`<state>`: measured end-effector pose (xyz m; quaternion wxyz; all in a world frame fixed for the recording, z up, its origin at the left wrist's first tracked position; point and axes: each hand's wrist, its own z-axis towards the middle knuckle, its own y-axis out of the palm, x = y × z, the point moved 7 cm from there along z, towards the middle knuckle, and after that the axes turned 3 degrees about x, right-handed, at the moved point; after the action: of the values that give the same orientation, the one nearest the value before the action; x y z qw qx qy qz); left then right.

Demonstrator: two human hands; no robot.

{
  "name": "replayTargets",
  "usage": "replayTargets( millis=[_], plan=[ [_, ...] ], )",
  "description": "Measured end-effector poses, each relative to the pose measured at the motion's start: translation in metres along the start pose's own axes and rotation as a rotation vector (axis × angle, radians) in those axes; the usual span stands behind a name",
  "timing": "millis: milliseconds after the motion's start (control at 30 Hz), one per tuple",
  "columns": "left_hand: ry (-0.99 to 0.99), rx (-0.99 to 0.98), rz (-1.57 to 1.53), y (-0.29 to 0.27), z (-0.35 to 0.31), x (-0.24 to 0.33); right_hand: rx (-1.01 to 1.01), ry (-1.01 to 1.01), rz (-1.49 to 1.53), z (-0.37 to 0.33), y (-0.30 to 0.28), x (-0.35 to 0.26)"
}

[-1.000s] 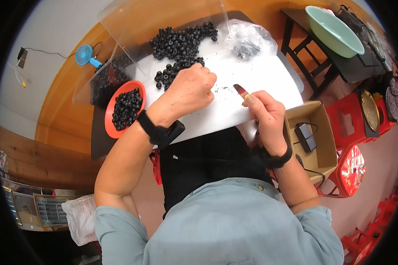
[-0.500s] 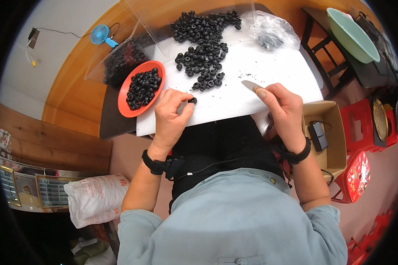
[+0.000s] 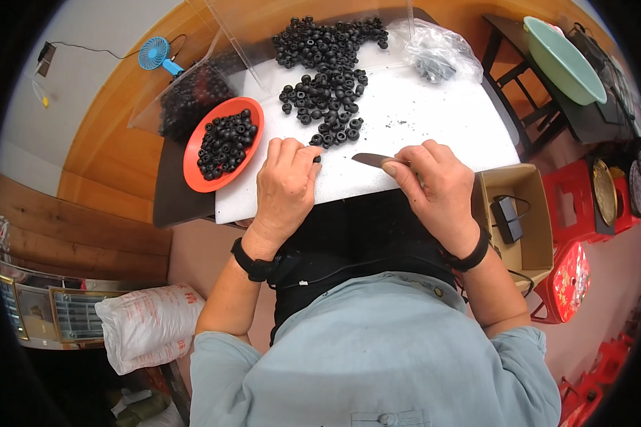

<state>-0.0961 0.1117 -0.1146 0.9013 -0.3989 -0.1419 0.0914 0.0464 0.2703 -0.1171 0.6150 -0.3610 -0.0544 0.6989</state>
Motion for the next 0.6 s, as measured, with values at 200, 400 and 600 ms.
replayTargets(
  millis=[200,400,600],
  plan=[
    [-0.001,-0.014,0.028,0.004,0.003,-0.001,-0.025,-0.072,0.005,0.003,0.004,-0.009],
    [-0.478,-0.003,-0.774,0.007,-0.008,-0.017,-0.1,-0.271,-0.152,0.0,0.027,-0.027],
    [-0.646,-0.057,-1.231,0.023,-0.013,-0.01,-0.003,0.012,-0.117,0.011,0.004,0.008]
  ],
)
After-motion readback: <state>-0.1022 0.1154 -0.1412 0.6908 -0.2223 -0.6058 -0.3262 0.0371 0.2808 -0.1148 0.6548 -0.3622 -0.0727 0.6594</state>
